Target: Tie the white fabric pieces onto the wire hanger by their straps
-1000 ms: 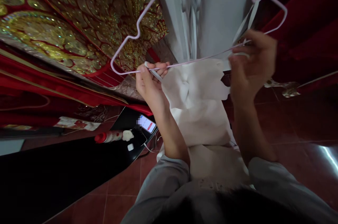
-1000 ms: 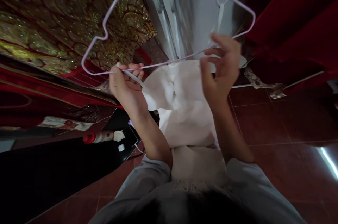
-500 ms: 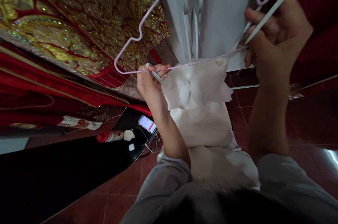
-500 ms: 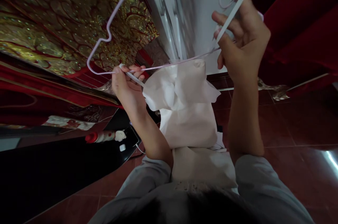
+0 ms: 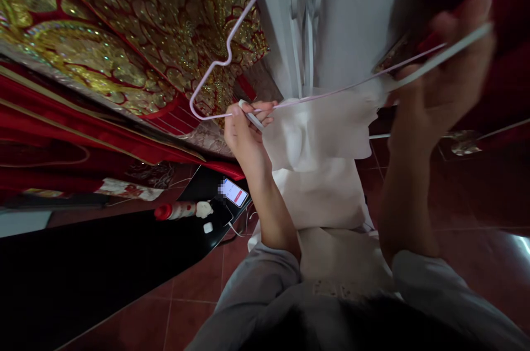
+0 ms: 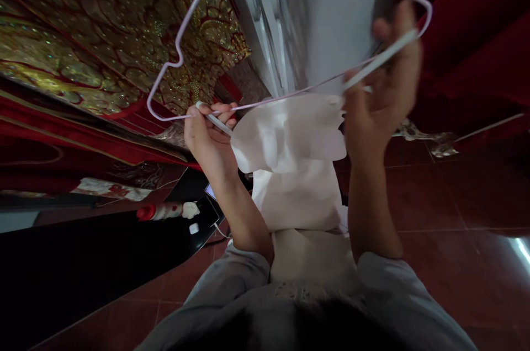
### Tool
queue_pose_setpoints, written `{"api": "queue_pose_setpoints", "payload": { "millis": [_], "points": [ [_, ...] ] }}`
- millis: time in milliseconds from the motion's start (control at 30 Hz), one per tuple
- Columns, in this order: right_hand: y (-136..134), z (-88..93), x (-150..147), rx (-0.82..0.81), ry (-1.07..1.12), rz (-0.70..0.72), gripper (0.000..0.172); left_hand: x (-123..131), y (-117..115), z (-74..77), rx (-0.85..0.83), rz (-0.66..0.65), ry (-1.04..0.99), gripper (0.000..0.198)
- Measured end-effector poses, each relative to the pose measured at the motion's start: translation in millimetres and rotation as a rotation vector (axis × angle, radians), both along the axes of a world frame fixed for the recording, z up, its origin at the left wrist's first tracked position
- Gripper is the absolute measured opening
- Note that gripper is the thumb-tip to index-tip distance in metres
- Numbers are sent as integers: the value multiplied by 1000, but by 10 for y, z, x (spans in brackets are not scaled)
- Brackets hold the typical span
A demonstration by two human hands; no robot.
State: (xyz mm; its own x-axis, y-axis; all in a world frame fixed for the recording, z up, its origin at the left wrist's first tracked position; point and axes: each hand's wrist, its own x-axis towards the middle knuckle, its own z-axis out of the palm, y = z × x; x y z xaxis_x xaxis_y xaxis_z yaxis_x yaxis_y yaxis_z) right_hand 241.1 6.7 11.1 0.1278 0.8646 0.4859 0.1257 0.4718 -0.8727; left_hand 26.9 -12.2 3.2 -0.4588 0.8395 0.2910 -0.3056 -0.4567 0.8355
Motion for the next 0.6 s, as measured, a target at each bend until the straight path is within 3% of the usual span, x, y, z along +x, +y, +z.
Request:
{"api": "queue_pose_setpoints", "payload": {
  "millis": [167,400,500,600],
  "points": [
    [-124,-80,-99,1,-47,1,59,-77,-30,-98,-18,40,116,30],
    [-154,-286,-106,98,-40,9,45,-532,64,-301,246,475,97,22],
    [-151,-290,-142,74,-52,4,44,-627,65,-192,299,387,237,18],
    [-145,-288,-157,69,-62,-11,46,-656,44,45,265,188,392,37]
  ]
}}
